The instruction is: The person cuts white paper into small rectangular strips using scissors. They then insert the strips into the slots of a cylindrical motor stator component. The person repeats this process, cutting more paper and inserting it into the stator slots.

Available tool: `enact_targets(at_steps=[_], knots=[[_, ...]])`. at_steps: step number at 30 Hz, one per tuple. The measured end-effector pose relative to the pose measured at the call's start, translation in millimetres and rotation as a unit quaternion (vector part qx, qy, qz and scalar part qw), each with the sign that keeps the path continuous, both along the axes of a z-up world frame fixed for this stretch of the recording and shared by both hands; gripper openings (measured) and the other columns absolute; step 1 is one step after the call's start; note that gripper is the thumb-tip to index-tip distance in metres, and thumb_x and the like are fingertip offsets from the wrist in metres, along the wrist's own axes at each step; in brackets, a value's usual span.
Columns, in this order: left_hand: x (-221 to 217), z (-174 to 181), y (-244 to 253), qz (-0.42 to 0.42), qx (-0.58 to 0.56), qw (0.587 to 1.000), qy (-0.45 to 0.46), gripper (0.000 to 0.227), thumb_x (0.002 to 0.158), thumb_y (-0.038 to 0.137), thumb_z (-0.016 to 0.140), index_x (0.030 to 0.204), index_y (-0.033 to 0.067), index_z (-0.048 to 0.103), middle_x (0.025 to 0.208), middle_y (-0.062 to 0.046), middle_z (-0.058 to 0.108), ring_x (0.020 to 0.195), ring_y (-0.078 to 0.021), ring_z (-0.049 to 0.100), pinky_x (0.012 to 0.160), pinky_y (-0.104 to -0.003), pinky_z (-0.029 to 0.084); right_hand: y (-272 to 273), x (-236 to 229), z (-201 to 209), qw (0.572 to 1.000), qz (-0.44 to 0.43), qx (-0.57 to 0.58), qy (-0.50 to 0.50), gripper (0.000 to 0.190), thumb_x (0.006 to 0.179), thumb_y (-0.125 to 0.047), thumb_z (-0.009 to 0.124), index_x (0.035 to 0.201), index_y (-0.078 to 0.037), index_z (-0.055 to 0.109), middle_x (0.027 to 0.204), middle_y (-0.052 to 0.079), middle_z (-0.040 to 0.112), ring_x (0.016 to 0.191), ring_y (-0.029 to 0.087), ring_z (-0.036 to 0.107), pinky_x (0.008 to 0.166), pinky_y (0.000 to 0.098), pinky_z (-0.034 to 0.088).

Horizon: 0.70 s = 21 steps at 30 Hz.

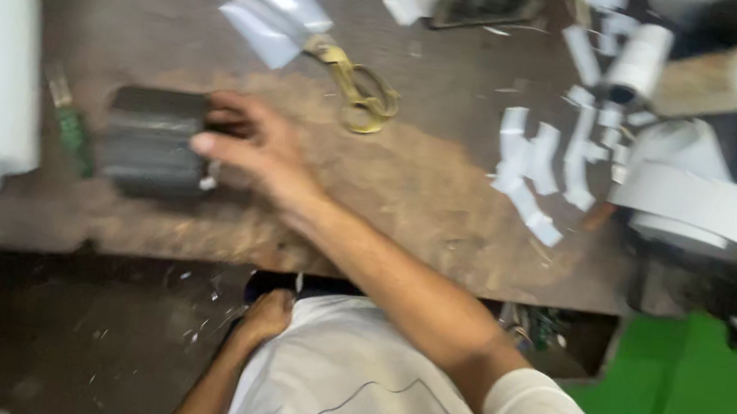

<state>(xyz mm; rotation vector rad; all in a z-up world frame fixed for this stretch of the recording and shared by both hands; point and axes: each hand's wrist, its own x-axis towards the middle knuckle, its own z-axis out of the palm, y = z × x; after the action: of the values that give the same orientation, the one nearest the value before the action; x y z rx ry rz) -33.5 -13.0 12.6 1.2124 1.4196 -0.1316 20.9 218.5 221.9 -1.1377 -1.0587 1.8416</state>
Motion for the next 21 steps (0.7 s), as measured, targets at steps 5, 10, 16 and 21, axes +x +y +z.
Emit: enact_targets(at_steps=[5,10,16,21], knots=[[-56,24,7,0.006,0.087,0.991,0.105,0.035,0.097,0.038,0.057,0.115,0.0122,0.073,0.123,-0.018,0.07,0.119,-0.0407,0.062,0.101,-0.054,0.046,-8,-14,-3,0.996,-0.082,-0.019,-0.014,0.084,0.08,-0.035,0.084,0.144,0.003,0.046,0.131,0.021,0.06,0.126,0.03,0.057,0.106,0.0434,0.047],[-130,62,3,0.02,0.156,0.977,0.145,0.049,0.09,0.047,0.064,0.125,0.0138,0.066,0.129,-0.014,0.064,0.123,-0.0375,0.057,0.099,-0.054,0.044,-30,-28,12,0.993,-0.107,-0.055,0.002,0.061,0.081,-0.027,0.081,0.128,0.006,0.061,0.113,0.017,0.07,0.104,0.023,0.067,0.088,0.0358,0.056],[-186,91,-10,0.11,0.13,0.984,0.059,0.056,0.09,0.04,0.068,0.133,0.0039,0.062,0.134,-0.019,0.065,0.124,-0.0316,0.064,0.103,-0.043,0.051,-45,-44,13,0.994,-0.104,-0.018,0.001,0.048,0.083,-0.027,0.081,0.117,0.004,0.069,0.105,0.014,0.075,0.096,0.02,0.07,0.086,0.033,0.057],[-174,119,3,0.15,0.156,0.976,0.036,0.053,0.09,0.035,0.069,0.132,0.0036,0.063,0.131,-0.019,0.067,0.121,-0.031,0.066,0.099,-0.042,0.052,-42,-39,-2,0.992,-0.121,0.025,0.004,0.036,0.082,-0.022,0.083,0.104,0.004,0.074,0.093,0.012,0.075,0.084,0.019,0.068,0.079,0.0343,0.054]])
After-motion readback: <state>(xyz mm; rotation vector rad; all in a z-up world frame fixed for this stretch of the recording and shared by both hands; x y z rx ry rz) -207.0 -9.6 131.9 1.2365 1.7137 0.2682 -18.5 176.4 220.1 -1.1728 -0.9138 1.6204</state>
